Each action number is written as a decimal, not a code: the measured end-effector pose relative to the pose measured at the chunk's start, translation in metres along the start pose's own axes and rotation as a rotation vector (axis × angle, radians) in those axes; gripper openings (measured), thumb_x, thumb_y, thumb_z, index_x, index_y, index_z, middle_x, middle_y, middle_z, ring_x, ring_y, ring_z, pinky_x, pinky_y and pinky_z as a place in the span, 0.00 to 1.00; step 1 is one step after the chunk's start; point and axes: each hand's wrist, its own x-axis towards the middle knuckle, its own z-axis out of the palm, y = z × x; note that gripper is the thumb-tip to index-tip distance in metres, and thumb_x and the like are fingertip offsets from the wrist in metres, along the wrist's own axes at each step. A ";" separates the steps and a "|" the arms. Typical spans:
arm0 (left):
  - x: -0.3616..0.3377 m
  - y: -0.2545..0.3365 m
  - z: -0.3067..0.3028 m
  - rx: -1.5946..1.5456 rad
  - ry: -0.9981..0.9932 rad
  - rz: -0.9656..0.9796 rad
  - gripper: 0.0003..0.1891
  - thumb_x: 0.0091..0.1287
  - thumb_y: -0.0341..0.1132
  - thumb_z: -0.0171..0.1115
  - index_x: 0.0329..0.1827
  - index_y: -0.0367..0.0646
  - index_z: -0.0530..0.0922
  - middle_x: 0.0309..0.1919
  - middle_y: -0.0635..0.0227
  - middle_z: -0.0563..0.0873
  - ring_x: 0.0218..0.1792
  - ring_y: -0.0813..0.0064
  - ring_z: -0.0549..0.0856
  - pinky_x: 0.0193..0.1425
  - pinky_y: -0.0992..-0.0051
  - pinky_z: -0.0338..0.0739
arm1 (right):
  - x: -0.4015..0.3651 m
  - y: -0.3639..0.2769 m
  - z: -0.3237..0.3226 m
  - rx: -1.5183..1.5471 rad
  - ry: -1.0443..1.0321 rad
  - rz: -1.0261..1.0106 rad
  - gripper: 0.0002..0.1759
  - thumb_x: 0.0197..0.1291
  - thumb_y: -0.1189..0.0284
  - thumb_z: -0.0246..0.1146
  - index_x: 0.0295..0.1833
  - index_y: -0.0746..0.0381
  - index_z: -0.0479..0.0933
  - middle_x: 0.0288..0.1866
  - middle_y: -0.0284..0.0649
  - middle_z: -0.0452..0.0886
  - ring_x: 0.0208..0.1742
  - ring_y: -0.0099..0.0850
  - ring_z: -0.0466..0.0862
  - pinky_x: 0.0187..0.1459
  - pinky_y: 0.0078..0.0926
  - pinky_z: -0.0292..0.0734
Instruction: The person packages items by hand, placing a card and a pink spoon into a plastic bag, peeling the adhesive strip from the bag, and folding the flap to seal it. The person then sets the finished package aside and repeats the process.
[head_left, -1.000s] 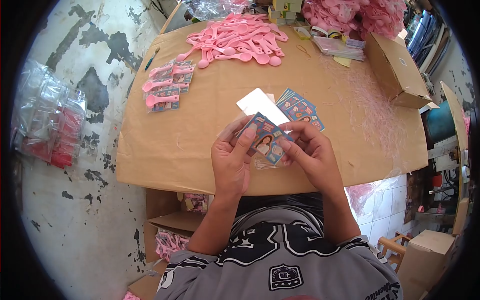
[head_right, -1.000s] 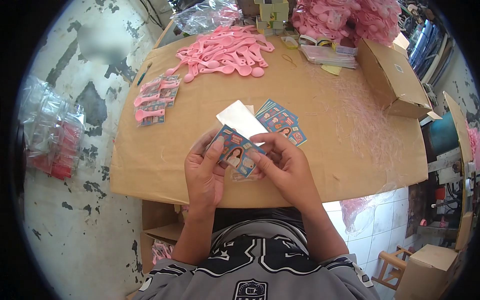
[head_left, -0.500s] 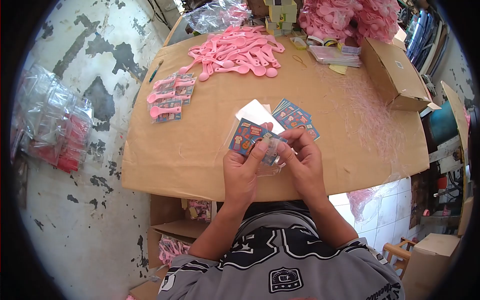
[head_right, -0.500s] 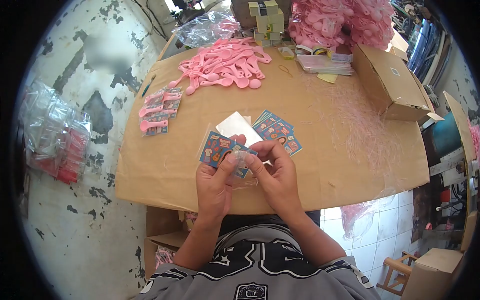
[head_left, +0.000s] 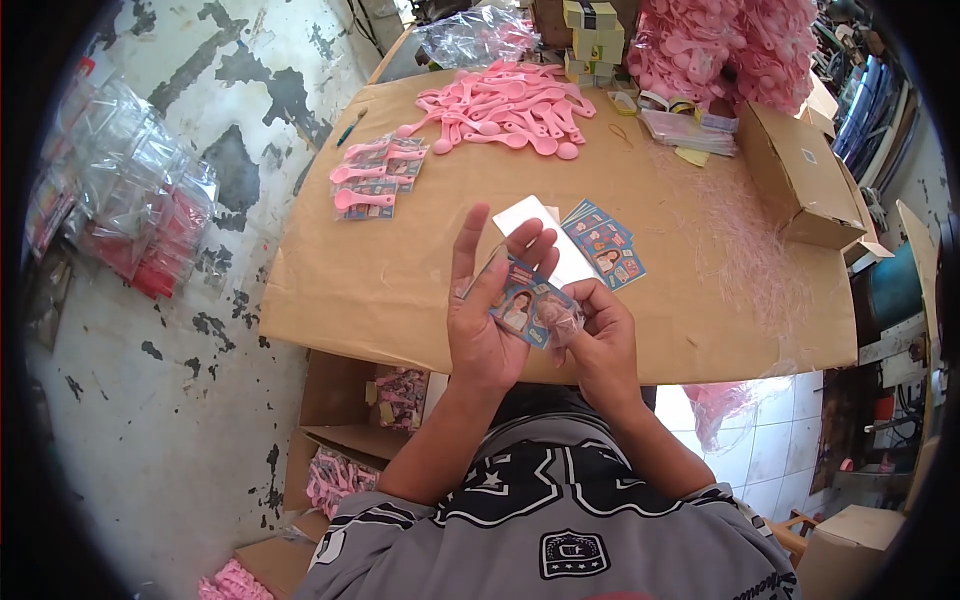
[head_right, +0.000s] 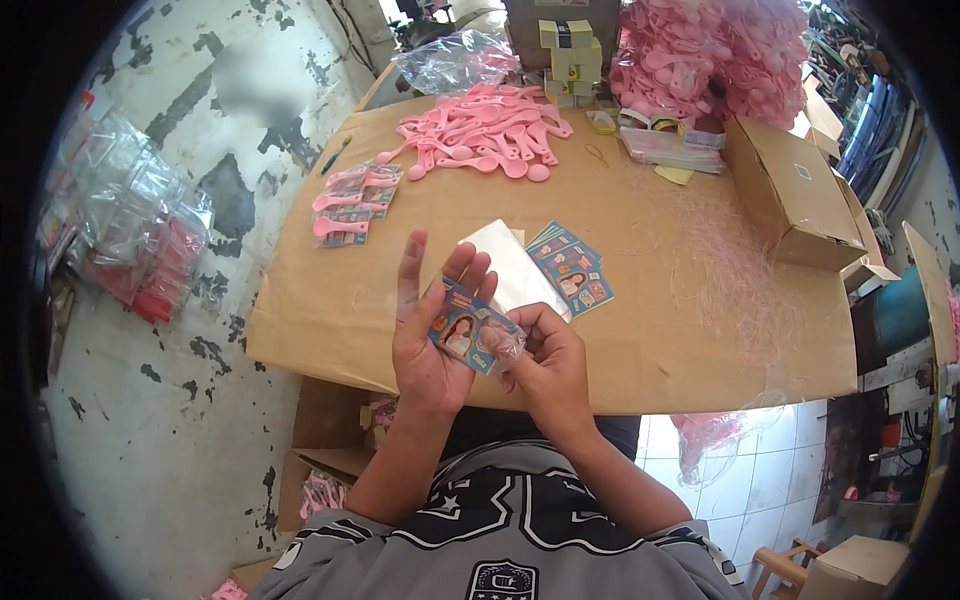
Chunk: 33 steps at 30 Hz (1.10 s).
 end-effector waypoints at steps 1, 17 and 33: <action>-0.001 0.000 0.005 0.019 0.021 -0.013 0.29 0.83 0.30 0.54 0.85 0.49 0.61 0.66 0.48 0.82 0.67 0.56 0.84 0.76 0.57 0.79 | -0.001 -0.004 0.001 -0.029 -0.005 0.007 0.10 0.71 0.72 0.73 0.46 0.64 0.78 0.33 0.30 0.82 0.27 0.14 0.76 0.27 0.15 0.69; 0.001 0.003 -0.020 -0.042 0.232 -0.128 0.17 0.84 0.41 0.59 0.67 0.42 0.74 0.39 0.70 0.84 0.41 0.78 0.85 0.57 0.66 0.86 | 0.002 -0.031 -0.007 -1.000 -0.184 -0.752 0.15 0.59 0.79 0.76 0.51 0.60 0.86 0.41 0.38 0.82 0.40 0.35 0.84 0.40 0.32 0.79; 0.008 0.050 -0.098 -0.103 0.405 -0.166 0.16 0.84 0.45 0.60 0.64 0.45 0.76 0.37 0.70 0.82 0.38 0.76 0.83 0.53 0.68 0.83 | 0.276 0.001 0.036 -1.464 -0.571 -0.779 0.38 0.67 0.49 0.71 0.75 0.57 0.73 0.74 0.51 0.75 0.76 0.50 0.73 0.75 0.48 0.70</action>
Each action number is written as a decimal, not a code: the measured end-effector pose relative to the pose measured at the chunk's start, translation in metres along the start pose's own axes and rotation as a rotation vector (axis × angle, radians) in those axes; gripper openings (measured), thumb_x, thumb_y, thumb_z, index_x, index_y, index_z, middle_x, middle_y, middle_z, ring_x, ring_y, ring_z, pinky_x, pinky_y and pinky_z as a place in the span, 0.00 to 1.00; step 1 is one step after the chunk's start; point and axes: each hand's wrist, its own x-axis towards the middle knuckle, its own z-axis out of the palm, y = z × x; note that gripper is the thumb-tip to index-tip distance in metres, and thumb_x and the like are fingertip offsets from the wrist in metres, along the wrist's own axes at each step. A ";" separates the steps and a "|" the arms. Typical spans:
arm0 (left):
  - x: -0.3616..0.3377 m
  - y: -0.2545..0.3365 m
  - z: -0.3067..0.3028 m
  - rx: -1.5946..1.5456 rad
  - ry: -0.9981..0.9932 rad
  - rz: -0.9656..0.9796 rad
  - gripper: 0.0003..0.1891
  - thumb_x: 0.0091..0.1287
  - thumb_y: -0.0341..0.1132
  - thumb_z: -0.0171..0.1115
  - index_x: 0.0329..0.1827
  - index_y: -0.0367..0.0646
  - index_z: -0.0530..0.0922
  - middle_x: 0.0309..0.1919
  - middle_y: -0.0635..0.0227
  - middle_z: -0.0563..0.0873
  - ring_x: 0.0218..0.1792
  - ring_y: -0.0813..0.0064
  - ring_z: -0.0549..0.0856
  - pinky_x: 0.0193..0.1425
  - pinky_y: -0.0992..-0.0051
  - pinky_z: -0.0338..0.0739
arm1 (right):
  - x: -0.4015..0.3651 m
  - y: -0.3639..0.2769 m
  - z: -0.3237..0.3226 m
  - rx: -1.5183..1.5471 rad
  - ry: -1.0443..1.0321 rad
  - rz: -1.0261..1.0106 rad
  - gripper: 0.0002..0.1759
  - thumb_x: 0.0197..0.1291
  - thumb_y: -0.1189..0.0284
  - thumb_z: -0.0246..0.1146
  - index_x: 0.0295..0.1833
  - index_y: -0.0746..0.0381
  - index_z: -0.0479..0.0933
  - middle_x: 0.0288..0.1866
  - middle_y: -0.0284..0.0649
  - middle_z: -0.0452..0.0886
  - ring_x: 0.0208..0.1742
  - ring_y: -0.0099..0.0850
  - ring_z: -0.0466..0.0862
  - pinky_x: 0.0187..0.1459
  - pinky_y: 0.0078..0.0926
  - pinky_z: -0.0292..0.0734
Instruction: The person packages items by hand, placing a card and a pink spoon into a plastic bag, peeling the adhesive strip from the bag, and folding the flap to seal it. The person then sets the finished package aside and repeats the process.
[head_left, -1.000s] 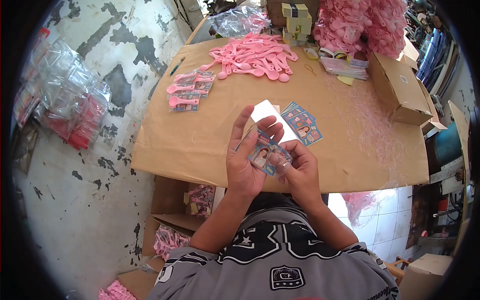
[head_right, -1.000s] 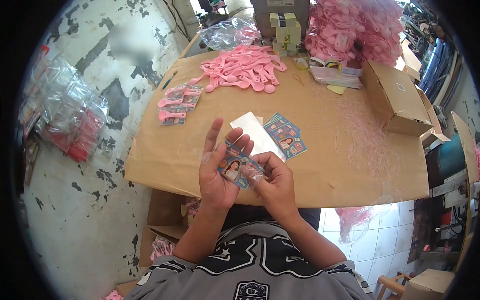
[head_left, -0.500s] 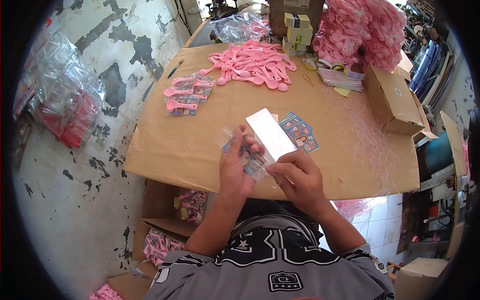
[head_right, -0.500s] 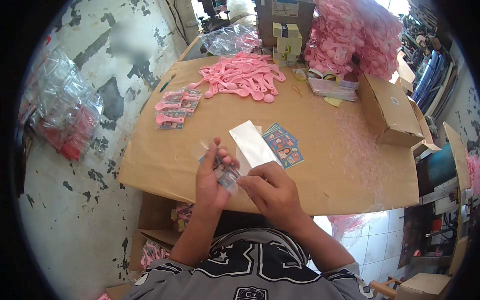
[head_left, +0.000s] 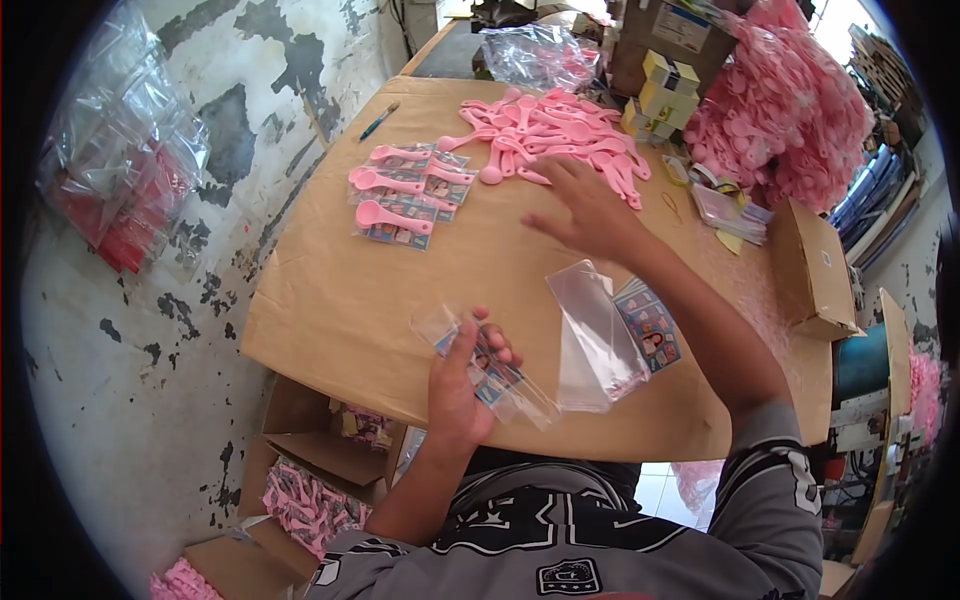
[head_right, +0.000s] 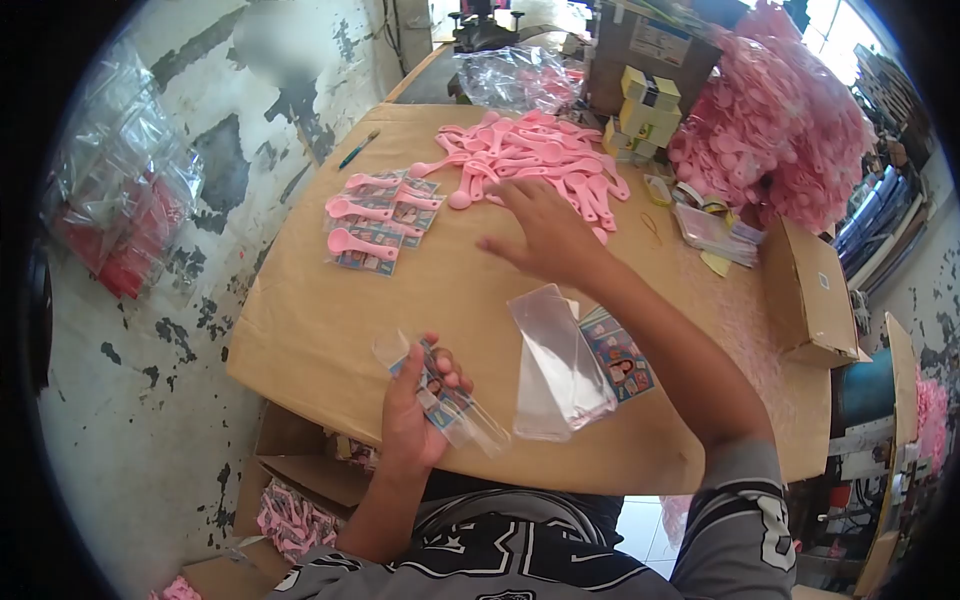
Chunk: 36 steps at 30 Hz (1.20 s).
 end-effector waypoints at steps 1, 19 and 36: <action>-0.001 0.000 -0.001 0.029 -0.023 0.002 0.16 0.84 0.45 0.60 0.64 0.45 0.76 0.38 0.70 0.82 0.38 0.76 0.83 0.53 0.67 0.83 | 0.025 0.012 0.014 0.006 -0.005 -0.015 0.37 0.68 0.48 0.69 0.76 0.56 0.73 0.76 0.50 0.74 0.78 0.51 0.72 0.77 0.49 0.68; 0.004 0.001 -0.005 0.088 -0.051 -0.027 0.17 0.85 0.43 0.58 0.65 0.42 0.74 0.40 0.64 0.84 0.41 0.73 0.87 0.54 0.62 0.88 | 0.078 0.087 0.064 -0.222 -0.072 -0.119 0.20 0.74 0.54 0.61 0.62 0.53 0.83 0.67 0.40 0.81 0.72 0.40 0.76 0.75 0.51 0.63; 0.003 -0.002 0.001 0.132 -0.048 0.005 0.16 0.84 0.45 0.60 0.63 0.44 0.76 0.38 0.69 0.83 0.39 0.76 0.85 0.52 0.66 0.85 | -0.011 0.092 -0.011 -0.206 0.052 -0.181 0.14 0.64 0.70 0.69 0.55 0.57 0.84 0.67 0.42 0.79 0.70 0.46 0.76 0.76 0.47 0.67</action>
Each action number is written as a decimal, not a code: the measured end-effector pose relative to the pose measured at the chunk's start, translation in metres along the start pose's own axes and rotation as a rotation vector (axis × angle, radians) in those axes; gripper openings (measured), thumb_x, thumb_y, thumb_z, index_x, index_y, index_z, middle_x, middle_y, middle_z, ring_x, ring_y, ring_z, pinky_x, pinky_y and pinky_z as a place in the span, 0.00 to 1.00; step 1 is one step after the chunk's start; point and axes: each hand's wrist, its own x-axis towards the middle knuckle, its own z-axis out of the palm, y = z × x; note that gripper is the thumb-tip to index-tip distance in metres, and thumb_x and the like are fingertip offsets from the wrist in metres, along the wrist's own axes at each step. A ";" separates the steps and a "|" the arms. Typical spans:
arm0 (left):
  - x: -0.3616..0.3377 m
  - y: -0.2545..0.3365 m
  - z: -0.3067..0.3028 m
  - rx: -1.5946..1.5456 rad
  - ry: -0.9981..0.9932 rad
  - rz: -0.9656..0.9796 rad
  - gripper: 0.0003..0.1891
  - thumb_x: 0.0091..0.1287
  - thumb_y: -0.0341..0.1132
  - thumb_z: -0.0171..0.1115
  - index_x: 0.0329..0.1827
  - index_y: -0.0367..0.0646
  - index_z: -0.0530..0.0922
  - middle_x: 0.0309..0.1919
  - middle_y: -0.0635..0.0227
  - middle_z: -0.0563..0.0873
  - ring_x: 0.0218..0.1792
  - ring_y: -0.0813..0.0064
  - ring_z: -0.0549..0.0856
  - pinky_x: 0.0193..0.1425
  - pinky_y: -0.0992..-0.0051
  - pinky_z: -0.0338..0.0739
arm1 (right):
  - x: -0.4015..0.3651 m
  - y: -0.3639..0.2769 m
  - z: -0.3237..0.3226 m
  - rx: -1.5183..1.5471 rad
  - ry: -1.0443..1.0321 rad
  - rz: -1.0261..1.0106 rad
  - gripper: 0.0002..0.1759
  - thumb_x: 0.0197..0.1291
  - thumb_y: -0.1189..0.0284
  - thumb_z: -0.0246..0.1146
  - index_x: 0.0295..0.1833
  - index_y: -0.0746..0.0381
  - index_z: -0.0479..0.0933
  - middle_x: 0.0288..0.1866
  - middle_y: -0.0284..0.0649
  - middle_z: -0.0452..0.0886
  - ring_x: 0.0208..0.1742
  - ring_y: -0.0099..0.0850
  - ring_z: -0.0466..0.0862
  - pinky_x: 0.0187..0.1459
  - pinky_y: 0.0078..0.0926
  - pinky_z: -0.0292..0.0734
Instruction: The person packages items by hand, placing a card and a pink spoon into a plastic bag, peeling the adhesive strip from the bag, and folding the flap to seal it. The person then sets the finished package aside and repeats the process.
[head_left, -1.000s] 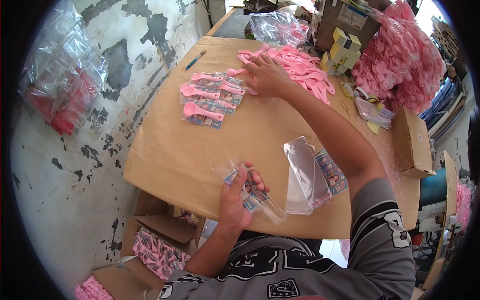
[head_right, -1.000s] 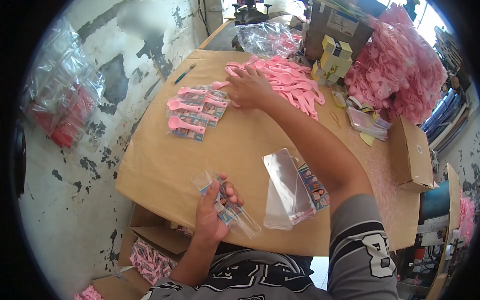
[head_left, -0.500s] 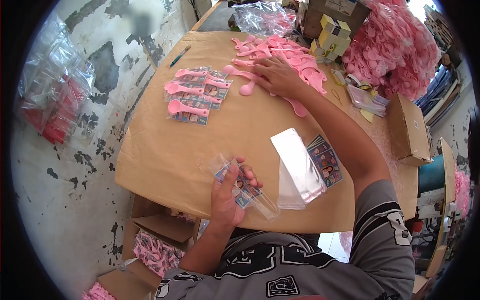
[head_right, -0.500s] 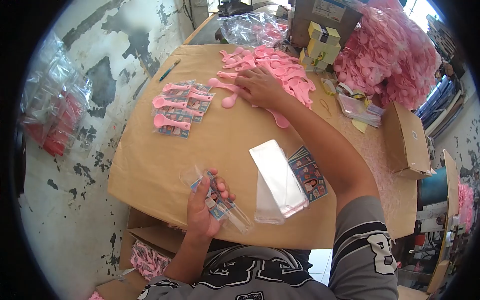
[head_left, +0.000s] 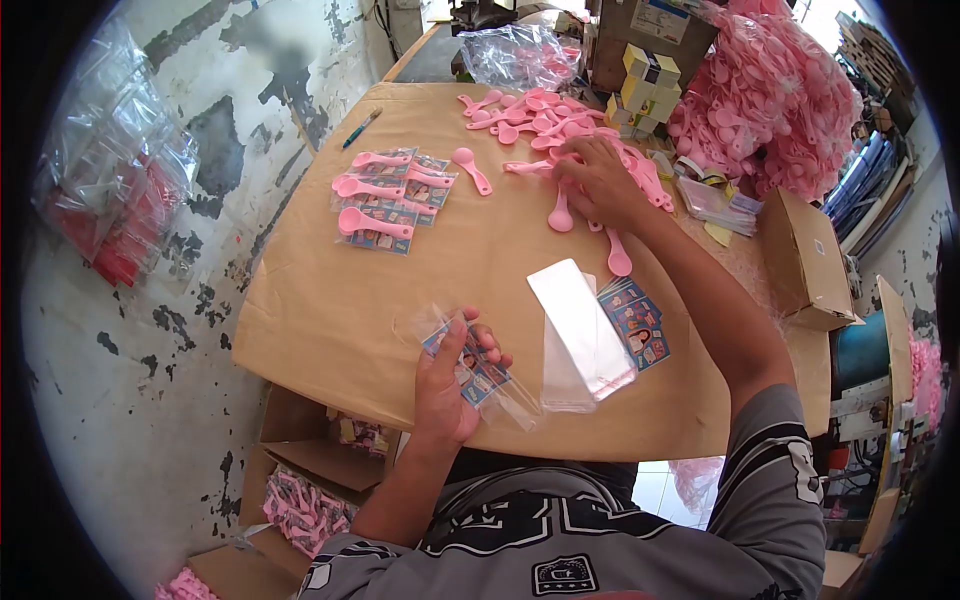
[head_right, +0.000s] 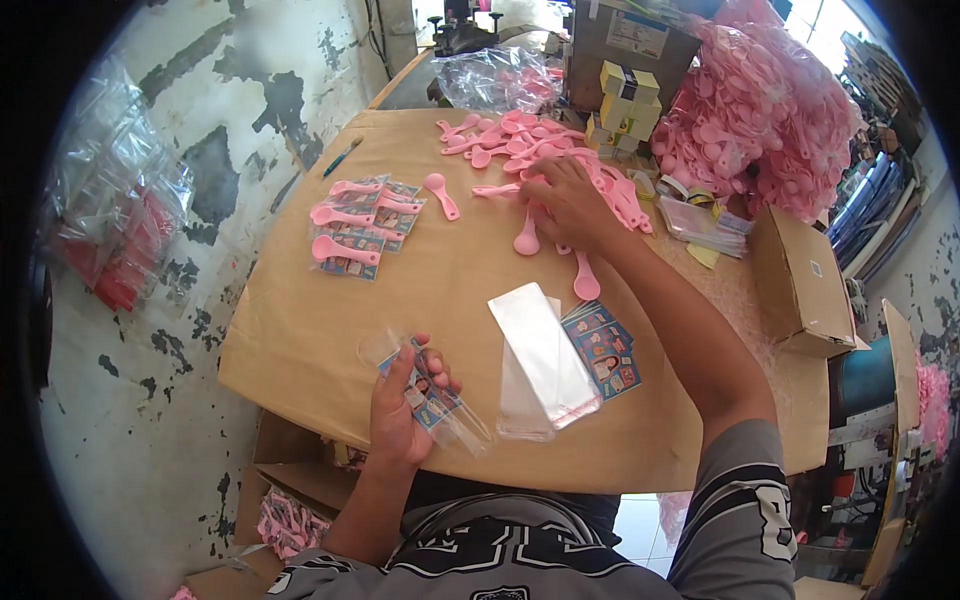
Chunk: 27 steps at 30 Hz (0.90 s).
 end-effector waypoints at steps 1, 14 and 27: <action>0.000 0.000 0.000 -0.006 -0.001 -0.003 0.16 0.84 0.44 0.60 0.63 0.44 0.75 0.38 0.69 0.83 0.39 0.76 0.85 0.52 0.66 0.85 | 0.006 -0.005 0.002 -0.031 0.078 -0.009 0.14 0.63 0.70 0.70 0.54 0.57 0.84 0.67 0.42 0.78 0.71 0.47 0.76 0.75 0.48 0.68; 0.000 0.001 0.002 0.009 0.000 0.003 0.16 0.84 0.45 0.60 0.63 0.44 0.75 0.39 0.68 0.83 0.39 0.76 0.85 0.52 0.66 0.85 | 0.092 -0.099 0.081 -0.103 -0.125 0.324 0.12 0.64 0.72 0.66 0.52 0.62 0.82 0.46 0.50 0.85 0.50 0.44 0.88 0.49 0.45 0.84; 0.002 -0.001 -0.007 -0.129 0.017 0.070 0.16 0.84 0.45 0.59 0.64 0.43 0.75 0.40 0.68 0.83 0.42 0.75 0.84 0.54 0.67 0.84 | 0.017 -0.119 -0.045 0.934 -0.119 0.651 0.14 0.74 0.74 0.68 0.60 0.68 0.79 0.36 0.35 0.86 0.36 0.19 0.84 0.39 0.20 0.81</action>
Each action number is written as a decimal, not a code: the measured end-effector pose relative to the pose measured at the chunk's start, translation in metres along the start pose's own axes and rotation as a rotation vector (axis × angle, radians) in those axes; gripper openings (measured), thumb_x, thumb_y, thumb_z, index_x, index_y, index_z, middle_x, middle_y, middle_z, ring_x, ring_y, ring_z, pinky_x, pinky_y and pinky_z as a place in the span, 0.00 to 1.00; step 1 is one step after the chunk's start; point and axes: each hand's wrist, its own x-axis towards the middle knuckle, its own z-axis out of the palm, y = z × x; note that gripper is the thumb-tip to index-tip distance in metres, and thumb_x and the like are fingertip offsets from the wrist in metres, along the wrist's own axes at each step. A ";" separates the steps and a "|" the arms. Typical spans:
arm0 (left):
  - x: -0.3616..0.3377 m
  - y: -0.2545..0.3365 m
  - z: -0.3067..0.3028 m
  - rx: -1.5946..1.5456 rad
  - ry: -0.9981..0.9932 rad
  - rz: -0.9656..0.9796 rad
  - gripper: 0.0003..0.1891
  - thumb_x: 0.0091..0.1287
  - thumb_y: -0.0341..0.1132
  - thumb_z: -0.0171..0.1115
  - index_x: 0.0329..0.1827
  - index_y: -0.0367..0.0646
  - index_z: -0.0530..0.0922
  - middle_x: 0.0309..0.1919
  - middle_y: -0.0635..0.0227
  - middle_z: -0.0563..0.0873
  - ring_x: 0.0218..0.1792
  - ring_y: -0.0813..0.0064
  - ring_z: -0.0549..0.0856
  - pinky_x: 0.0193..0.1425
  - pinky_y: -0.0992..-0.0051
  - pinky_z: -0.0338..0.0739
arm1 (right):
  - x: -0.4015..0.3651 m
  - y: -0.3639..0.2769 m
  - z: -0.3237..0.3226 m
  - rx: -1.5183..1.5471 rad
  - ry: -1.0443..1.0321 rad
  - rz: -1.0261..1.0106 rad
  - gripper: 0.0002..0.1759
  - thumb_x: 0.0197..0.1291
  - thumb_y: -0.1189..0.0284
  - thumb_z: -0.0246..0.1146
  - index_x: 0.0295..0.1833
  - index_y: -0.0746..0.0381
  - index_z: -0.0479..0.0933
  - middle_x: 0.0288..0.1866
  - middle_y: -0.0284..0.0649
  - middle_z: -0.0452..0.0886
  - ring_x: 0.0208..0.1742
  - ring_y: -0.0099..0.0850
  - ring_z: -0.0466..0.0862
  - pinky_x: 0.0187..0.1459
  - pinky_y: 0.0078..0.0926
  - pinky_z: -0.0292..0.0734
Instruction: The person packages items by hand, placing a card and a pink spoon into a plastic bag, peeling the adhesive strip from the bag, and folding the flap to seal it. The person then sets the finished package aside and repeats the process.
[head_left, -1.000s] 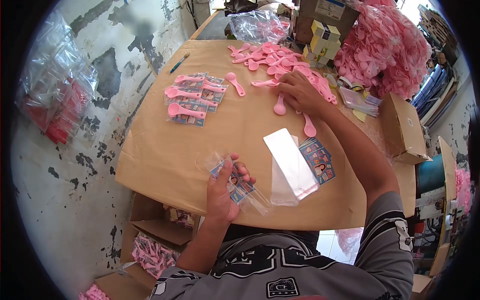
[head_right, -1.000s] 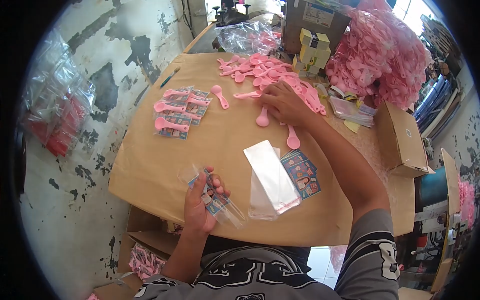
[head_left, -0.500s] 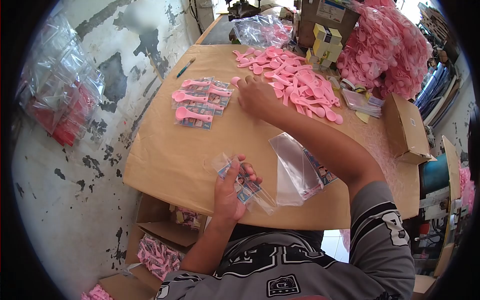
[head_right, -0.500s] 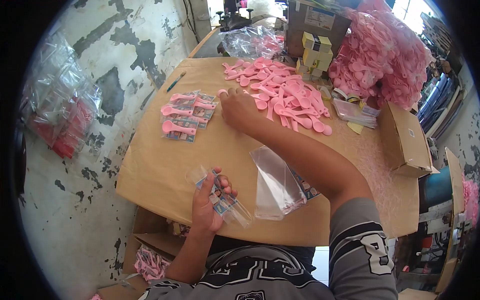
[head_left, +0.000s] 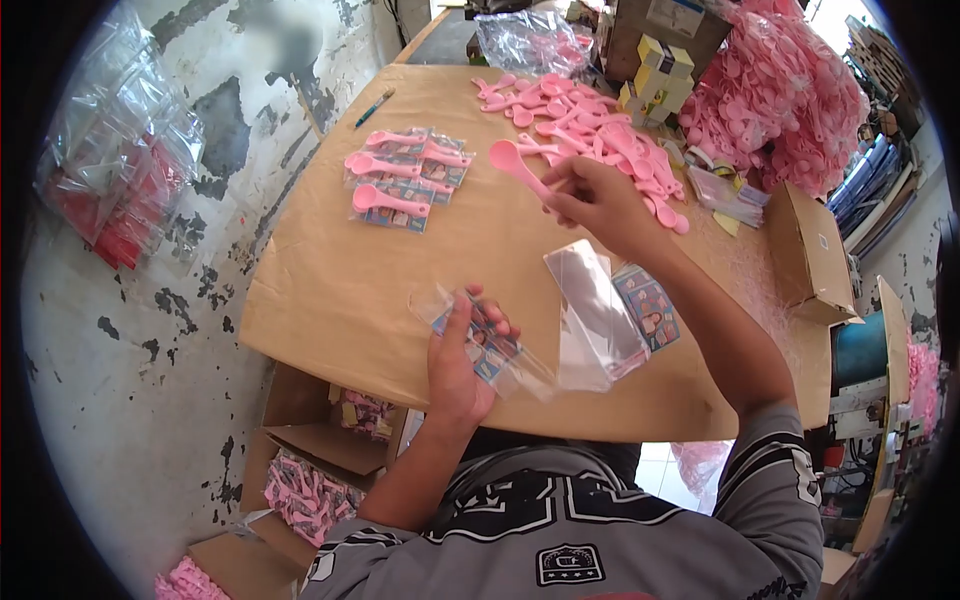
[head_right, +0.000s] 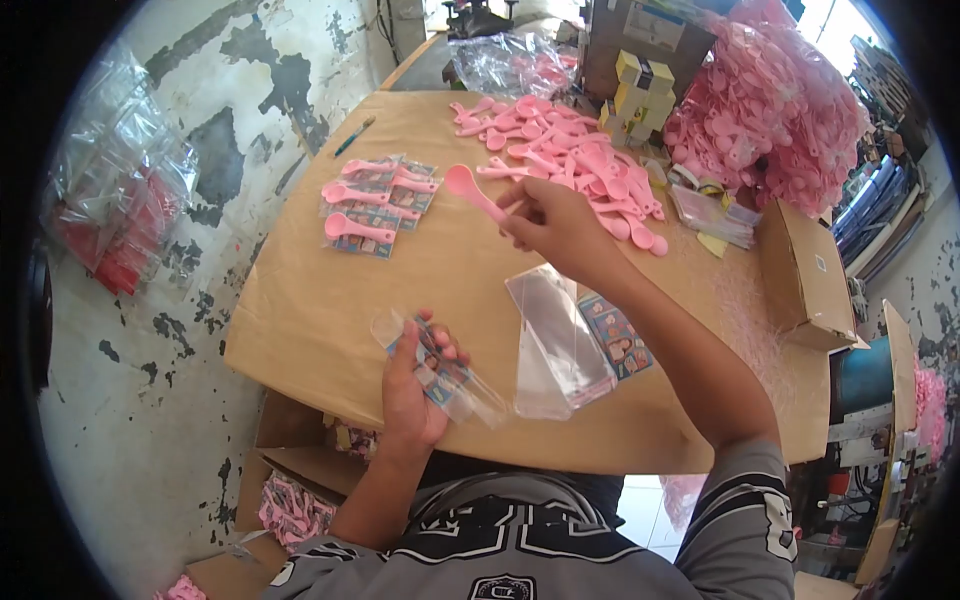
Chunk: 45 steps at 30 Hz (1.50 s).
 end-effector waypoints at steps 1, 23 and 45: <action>0.000 0.000 -0.003 -0.035 0.021 0.005 0.16 0.84 0.45 0.59 0.64 0.43 0.75 0.40 0.68 0.83 0.43 0.74 0.84 0.55 0.67 0.83 | -0.021 -0.002 -0.001 0.077 -0.030 0.009 0.14 0.75 0.74 0.67 0.60 0.68 0.79 0.37 0.33 0.86 0.36 0.16 0.83 0.39 0.17 0.80; -0.022 -0.021 0.062 -0.002 -0.185 0.127 0.22 0.82 0.50 0.61 0.68 0.45 0.74 0.47 0.67 0.84 0.48 0.74 0.86 0.72 0.62 0.82 | -0.220 -0.034 0.064 0.601 0.224 0.073 0.15 0.73 0.76 0.69 0.62 0.69 0.80 0.48 0.34 0.87 0.49 0.19 0.85 0.52 0.20 0.80; 0.001 -0.026 0.064 0.016 -0.233 -0.179 0.23 0.87 0.44 0.51 0.76 0.38 0.69 0.73 0.53 0.78 0.74 0.62 0.78 0.83 0.54 0.72 | -0.203 -0.016 0.052 -0.430 0.561 -0.254 0.34 0.54 0.79 0.75 0.70 0.53 0.82 0.65 0.46 0.80 0.64 0.48 0.78 0.63 0.43 0.77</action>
